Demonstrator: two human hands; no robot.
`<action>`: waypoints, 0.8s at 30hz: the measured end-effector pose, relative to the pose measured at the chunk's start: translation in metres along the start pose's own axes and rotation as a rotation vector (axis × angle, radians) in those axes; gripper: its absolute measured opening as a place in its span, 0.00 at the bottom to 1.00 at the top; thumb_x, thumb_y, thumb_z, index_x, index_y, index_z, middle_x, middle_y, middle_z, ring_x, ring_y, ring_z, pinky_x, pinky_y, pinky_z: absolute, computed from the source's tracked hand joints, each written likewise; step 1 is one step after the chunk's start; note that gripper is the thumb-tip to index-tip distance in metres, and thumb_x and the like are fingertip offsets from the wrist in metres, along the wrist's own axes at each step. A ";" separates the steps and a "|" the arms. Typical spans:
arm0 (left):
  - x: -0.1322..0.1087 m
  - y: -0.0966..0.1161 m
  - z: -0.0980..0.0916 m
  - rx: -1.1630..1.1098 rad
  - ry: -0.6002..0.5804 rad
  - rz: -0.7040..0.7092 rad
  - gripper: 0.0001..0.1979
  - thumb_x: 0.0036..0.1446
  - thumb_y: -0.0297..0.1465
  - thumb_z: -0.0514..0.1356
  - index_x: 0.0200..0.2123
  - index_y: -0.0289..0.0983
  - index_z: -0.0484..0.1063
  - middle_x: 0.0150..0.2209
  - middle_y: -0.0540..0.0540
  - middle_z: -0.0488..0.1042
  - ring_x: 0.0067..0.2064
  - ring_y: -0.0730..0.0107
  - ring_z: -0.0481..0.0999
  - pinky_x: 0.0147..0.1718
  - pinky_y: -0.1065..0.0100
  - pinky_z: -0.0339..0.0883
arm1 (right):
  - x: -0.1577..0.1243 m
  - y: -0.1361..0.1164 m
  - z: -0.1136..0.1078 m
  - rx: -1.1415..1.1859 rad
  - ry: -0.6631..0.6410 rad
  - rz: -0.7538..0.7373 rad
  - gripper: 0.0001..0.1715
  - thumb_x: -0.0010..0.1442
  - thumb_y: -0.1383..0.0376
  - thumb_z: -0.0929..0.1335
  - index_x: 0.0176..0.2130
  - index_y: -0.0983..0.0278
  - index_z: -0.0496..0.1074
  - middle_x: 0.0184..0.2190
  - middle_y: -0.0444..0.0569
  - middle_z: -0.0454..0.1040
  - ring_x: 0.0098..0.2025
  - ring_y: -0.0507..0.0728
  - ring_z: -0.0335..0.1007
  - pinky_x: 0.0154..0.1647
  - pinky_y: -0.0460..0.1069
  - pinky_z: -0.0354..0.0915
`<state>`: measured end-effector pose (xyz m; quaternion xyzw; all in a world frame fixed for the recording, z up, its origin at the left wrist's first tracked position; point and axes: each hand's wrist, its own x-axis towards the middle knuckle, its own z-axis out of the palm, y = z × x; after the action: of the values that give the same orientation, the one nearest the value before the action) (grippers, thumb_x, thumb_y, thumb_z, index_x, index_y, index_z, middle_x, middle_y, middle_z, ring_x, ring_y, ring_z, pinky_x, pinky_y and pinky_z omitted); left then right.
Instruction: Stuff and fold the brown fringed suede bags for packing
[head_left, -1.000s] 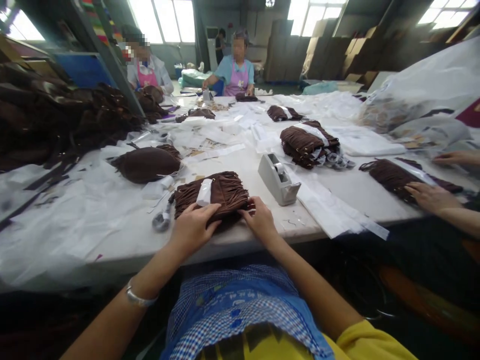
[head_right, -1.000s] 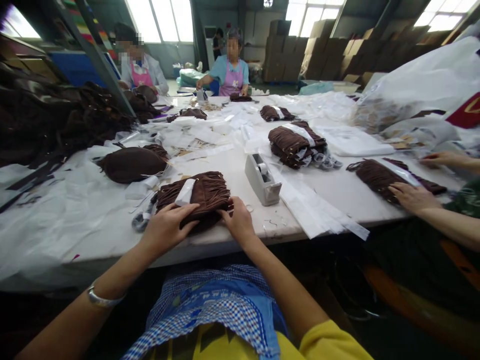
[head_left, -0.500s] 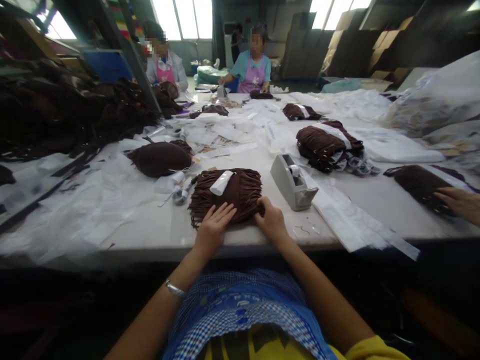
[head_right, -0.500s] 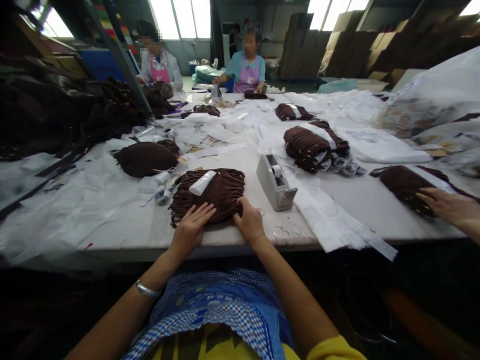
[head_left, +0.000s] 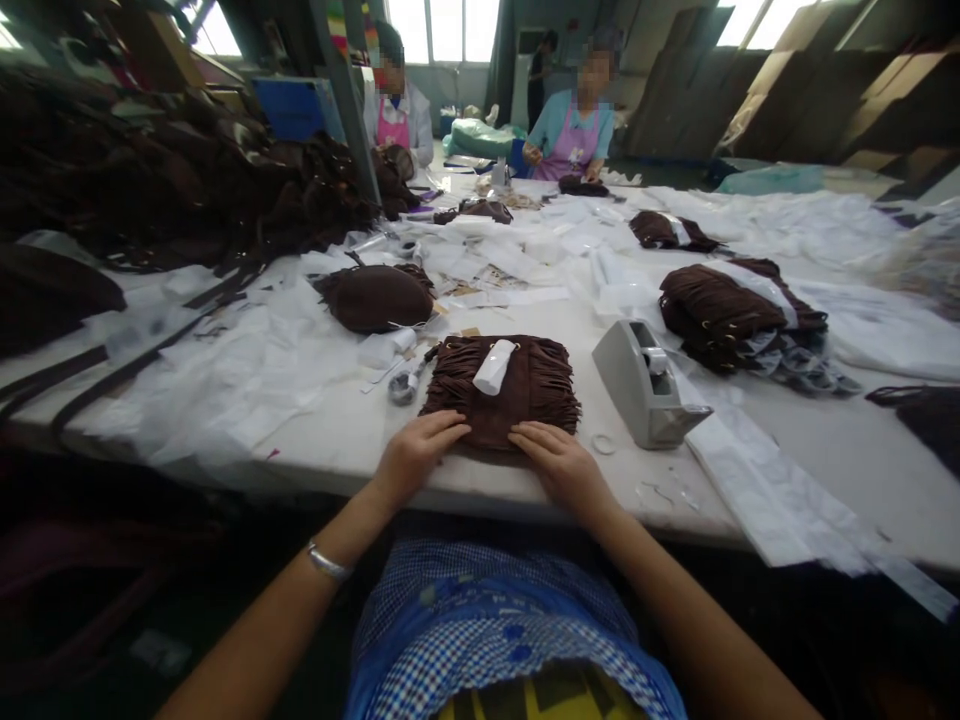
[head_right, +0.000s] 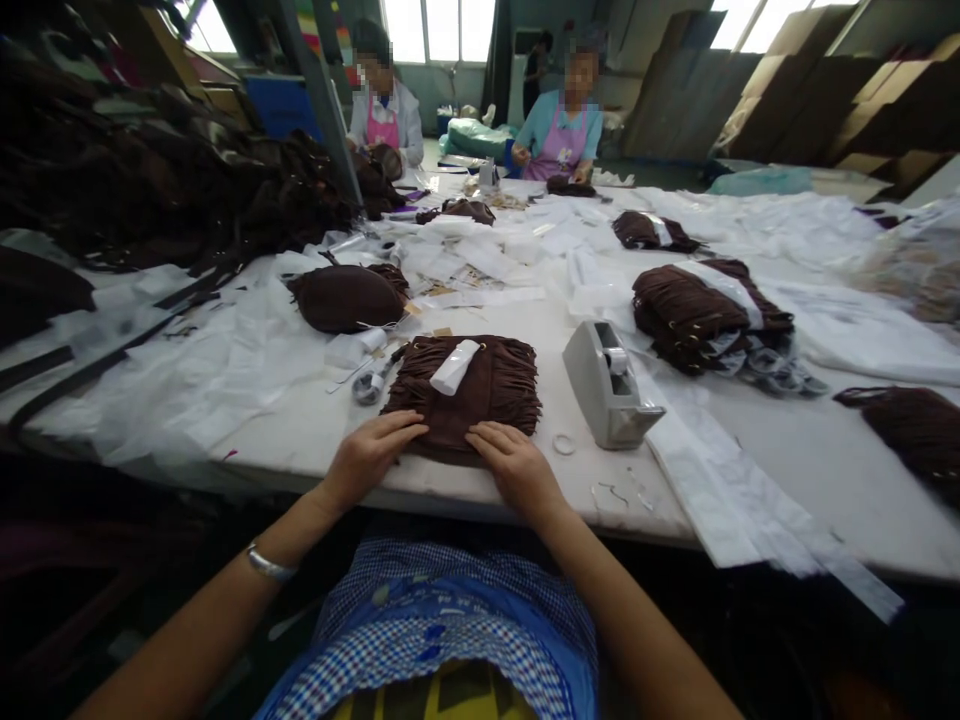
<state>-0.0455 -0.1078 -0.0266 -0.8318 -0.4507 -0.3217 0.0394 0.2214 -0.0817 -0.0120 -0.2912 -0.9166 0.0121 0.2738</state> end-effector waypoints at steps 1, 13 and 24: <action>0.000 -0.010 -0.008 -0.012 -0.011 -0.032 0.15 0.65 0.24 0.53 0.50 0.38 0.76 0.52 0.42 0.78 0.54 0.63 0.76 0.54 0.60 0.71 | 0.000 0.006 0.003 0.019 -0.002 0.003 0.23 0.65 0.75 0.63 0.56 0.60 0.71 0.52 0.51 0.76 0.54 0.61 0.72 0.56 0.57 0.69; 0.014 -0.012 -0.029 -0.156 0.037 -0.389 0.24 0.56 0.25 0.58 0.57 0.40 0.68 0.59 0.43 0.70 0.61 0.61 0.68 0.63 0.58 0.60 | 0.011 0.015 -0.006 0.242 0.124 0.202 0.17 0.65 0.68 0.67 0.53 0.56 0.74 0.46 0.49 0.79 0.48 0.58 0.76 0.52 0.54 0.72; 0.036 -0.022 0.023 -0.202 0.189 -0.658 0.13 0.49 0.23 0.58 0.40 0.37 0.74 0.41 0.44 0.79 0.45 0.58 0.76 0.48 0.58 0.70 | 0.008 0.017 -0.027 0.203 0.372 0.461 0.15 0.65 0.61 0.68 0.51 0.58 0.76 0.50 0.51 0.77 0.53 0.60 0.73 0.60 0.57 0.67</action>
<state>-0.0371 -0.0606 -0.0286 -0.6082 -0.6548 -0.4356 -0.1075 0.2389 -0.0670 0.0112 -0.4595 -0.7547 0.1119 0.4546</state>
